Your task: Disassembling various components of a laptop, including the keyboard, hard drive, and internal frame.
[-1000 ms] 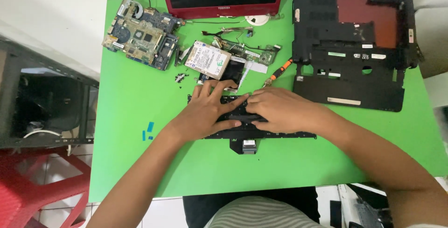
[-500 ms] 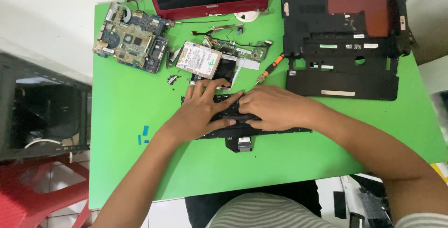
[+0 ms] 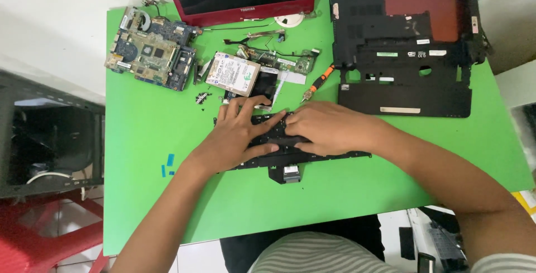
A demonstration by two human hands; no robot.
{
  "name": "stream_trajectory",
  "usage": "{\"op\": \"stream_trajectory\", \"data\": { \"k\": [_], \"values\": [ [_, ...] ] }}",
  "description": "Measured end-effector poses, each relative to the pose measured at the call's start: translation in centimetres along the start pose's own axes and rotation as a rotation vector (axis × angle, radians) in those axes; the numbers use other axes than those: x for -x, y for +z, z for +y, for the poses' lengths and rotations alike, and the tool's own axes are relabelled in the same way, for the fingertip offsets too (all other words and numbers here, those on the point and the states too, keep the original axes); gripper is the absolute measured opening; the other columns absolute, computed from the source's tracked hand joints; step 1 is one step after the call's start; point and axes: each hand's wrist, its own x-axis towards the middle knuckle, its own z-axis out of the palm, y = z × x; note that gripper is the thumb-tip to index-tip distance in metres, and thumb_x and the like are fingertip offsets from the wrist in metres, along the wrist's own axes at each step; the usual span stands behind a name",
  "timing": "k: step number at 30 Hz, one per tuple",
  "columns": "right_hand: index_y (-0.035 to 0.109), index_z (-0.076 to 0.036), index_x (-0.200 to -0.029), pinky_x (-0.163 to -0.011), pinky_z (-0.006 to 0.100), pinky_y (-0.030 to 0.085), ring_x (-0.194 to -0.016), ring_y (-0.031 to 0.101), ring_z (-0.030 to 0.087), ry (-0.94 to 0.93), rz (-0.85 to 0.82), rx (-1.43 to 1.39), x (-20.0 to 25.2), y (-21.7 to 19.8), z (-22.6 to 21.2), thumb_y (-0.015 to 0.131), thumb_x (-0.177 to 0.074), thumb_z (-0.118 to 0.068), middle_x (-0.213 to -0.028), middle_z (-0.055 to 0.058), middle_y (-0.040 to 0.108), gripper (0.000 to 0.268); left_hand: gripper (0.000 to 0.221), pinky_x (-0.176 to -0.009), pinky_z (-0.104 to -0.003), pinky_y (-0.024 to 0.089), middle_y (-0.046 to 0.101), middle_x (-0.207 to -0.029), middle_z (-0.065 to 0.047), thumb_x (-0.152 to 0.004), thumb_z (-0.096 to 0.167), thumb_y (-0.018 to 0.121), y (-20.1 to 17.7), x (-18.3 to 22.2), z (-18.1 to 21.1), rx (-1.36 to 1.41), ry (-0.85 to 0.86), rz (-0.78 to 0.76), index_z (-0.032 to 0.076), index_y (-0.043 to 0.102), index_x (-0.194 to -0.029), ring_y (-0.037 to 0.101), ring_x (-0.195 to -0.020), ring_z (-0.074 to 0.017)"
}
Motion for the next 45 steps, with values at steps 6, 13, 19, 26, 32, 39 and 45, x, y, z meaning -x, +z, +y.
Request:
{"op": "stream_trajectory", "data": {
  "k": [6, 13, 19, 26, 32, 39, 45],
  "values": [
    [0.07, 0.0, -0.12, -0.104, 0.056, 0.046, -0.111, 0.066, 0.04, 0.0, -0.025, -0.042, 1.2, -1.2, -1.1, 0.058, -0.098, -0.021, -0.114, 0.017, 0.073, 0.033, 0.064, -0.097, -0.042, 0.027, 0.03, -0.147, -0.006, -0.098, 0.057, 0.058, 0.2, 0.0, -0.1, 0.003, 0.008, 0.02, 0.026, 0.051, -0.153, 0.024, -0.126, -0.0332],
    [0.072, -0.001, -0.113, -0.097, 0.05, 0.051, -0.102, 0.069, 0.034, -0.036, -0.09, 0.123, 1.1, 0.6, -0.2, 0.061, -0.096, -0.024, -0.106, 0.013, 0.074, 0.031, 0.063, -0.097, -0.041, 0.026, 0.03, -0.146, -0.005, -0.099, 0.058, 0.055, -0.3, 0.0, 0.2, 0.001, 0.005, 0.018, 0.026, 0.049, -0.154, 0.025, -0.122, -0.032],
    [0.073, 0.001, -0.109, -0.096, 0.05, 0.05, -0.099, 0.069, 0.036, -0.033, -0.088, 0.133, 0.9, 0.3, -0.8, 0.062, -0.095, -0.026, -0.102, 0.017, 0.074, 0.033, 0.064, -0.097, -0.041, 0.026, 0.03, -0.145, -0.006, -0.099, 0.059, 0.054, -0.2, 0.0, 0.1, -0.001, 0.01, 0.014, 0.026, 0.049, -0.154, 0.025, -0.121, -0.033],
    [0.074, 0.0, -0.103, -0.081, 0.046, 0.056, -0.088, 0.072, 0.036, 0.084, -0.141, 0.117, 1.9, 0.5, 0.0, 0.067, -0.09, -0.026, -0.095, 0.017, 0.074, 0.03, 0.065, -0.097, -0.04, 0.027, 0.03, -0.145, -0.004, -0.099, 0.059, 0.054, -0.1, 0.1, 0.0, 0.008, 0.009, 0.018, 0.028, 0.047, -0.155, 0.026, -0.122, -0.0312],
    [0.075, -0.001, -0.099, -0.077, 0.045, 0.058, -0.086, 0.073, 0.036, 0.099, -0.139, 0.089, 1.2, -0.1, -1.0, 0.067, -0.089, -0.026, -0.092, 0.017, 0.074, 0.028, 0.064, -0.097, -0.041, 0.027, 0.031, -0.146, -0.005, -0.099, 0.059, 0.055, 0.0, 0.0, -0.1, 0.003, 0.016, 0.032, 0.027, 0.048, -0.154, 0.026, -0.124, -0.0324],
    [0.073, 0.0, -0.109, -0.077, 0.044, 0.059, -0.089, 0.072, 0.034, 0.031, -0.099, -0.002, 1.0, -0.5, -1.0, 0.063, -0.093, -0.019, -0.098, 0.017, 0.074, 0.027, 0.063, -0.097, -0.041, 0.027, 0.03, -0.146, -0.004, -0.099, 0.058, 0.055, -0.1, 0.0, -0.1, 0.001, 0.007, 0.016, 0.028, 0.049, -0.154, 0.025, -0.124, -0.031],
    [0.072, 0.002, -0.115, -0.079, 0.039, 0.059, -0.091, 0.075, 0.03, 0.215, -0.129, -0.006, 2.1, -3.2, -1.5, 0.06, -0.097, -0.021, -0.1, 0.016, 0.075, 0.031, 0.064, -0.097, -0.041, 0.027, 0.031, -0.147, -0.004, -0.099, 0.059, 0.055, 0.3, 0.0, -0.3, -0.004, 0.006, 0.021, 0.027, 0.048, -0.154, 0.027, -0.123, -0.0312]
  ]
}}
